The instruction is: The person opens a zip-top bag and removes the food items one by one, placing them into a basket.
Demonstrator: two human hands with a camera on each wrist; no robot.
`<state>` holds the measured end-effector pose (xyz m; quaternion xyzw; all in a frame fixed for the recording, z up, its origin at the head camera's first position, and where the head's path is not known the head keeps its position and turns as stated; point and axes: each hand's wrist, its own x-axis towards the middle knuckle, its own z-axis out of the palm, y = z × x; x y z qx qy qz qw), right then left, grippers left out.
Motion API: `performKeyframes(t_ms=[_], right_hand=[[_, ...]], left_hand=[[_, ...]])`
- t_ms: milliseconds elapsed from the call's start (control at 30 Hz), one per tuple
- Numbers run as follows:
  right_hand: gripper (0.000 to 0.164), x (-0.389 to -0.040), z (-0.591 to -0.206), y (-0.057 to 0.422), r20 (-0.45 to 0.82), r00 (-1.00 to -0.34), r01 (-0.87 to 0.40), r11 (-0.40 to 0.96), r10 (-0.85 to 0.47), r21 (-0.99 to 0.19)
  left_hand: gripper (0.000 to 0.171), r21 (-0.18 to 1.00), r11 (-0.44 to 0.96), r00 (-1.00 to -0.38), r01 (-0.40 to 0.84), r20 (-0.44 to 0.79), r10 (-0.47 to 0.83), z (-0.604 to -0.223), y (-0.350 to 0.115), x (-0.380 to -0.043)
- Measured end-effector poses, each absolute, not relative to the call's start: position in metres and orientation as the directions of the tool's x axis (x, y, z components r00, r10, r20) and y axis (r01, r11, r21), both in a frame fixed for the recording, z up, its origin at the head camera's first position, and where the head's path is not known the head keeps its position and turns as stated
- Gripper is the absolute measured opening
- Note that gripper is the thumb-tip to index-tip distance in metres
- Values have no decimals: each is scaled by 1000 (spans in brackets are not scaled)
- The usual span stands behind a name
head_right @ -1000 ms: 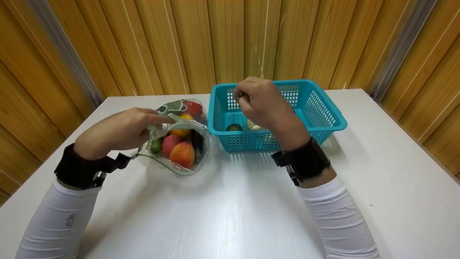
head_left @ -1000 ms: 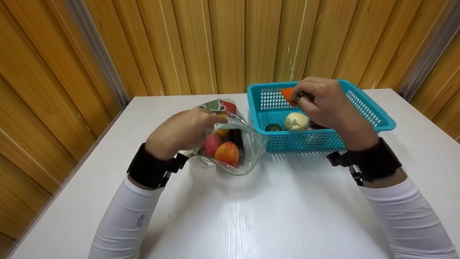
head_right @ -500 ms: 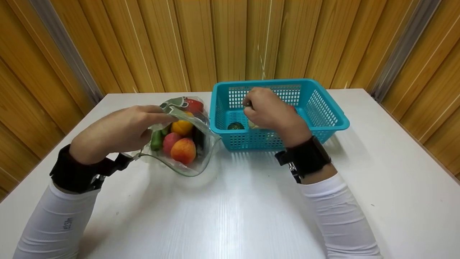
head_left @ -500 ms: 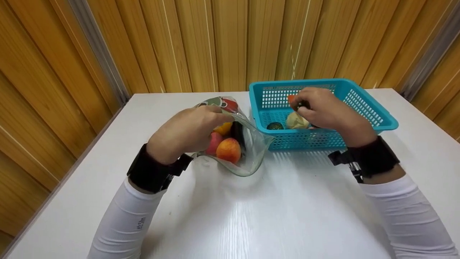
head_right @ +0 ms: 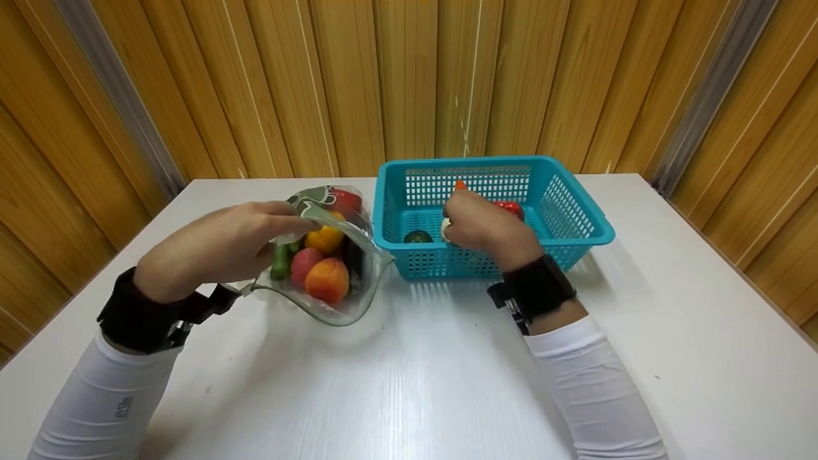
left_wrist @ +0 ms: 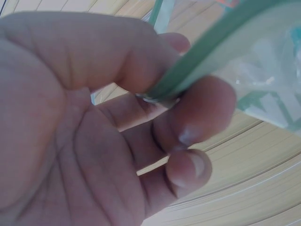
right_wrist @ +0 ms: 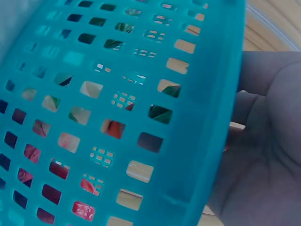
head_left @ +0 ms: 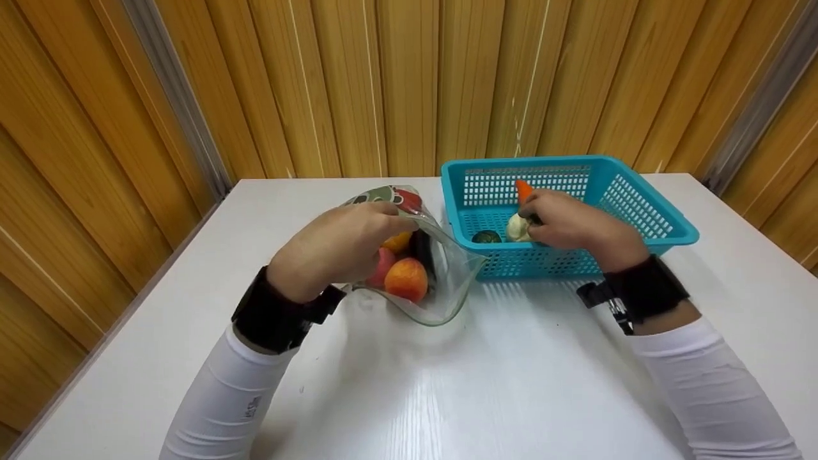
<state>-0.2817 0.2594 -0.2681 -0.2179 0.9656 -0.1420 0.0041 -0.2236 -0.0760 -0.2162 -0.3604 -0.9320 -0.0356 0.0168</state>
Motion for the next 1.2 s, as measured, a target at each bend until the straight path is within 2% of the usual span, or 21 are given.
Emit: performKeyframes(t_ms=[333, 600, 800, 933, 1200], right_hand=[[41, -283, -273, 257, -34, -907, -400, 884, -420, -242], [37, -278, -266, 255, -110, -885, -397, 856, -453, -330], [39, -270, -259, 249, -136, -888, -375, 864, -438, -336], [40, -264, -255, 246, -129, -886, -382, 860, -445, -339], [37, -247, -242, 237, -15, -862, -478, 822, -507, -310]], left_hand=[[58, 13, 715, -713, 699, 74, 697, -218, -74, -222], [56, -12, 685, -680, 729, 103, 726, -218, -73, -221], [51, -14, 661, -655, 750, 120, 746, -218, -71, -222], [53, 13, 673, -670, 740, 103, 735, -219, -71, -222], [53, 19, 672, -669, 741, 110, 735, -222, -70, -224]])
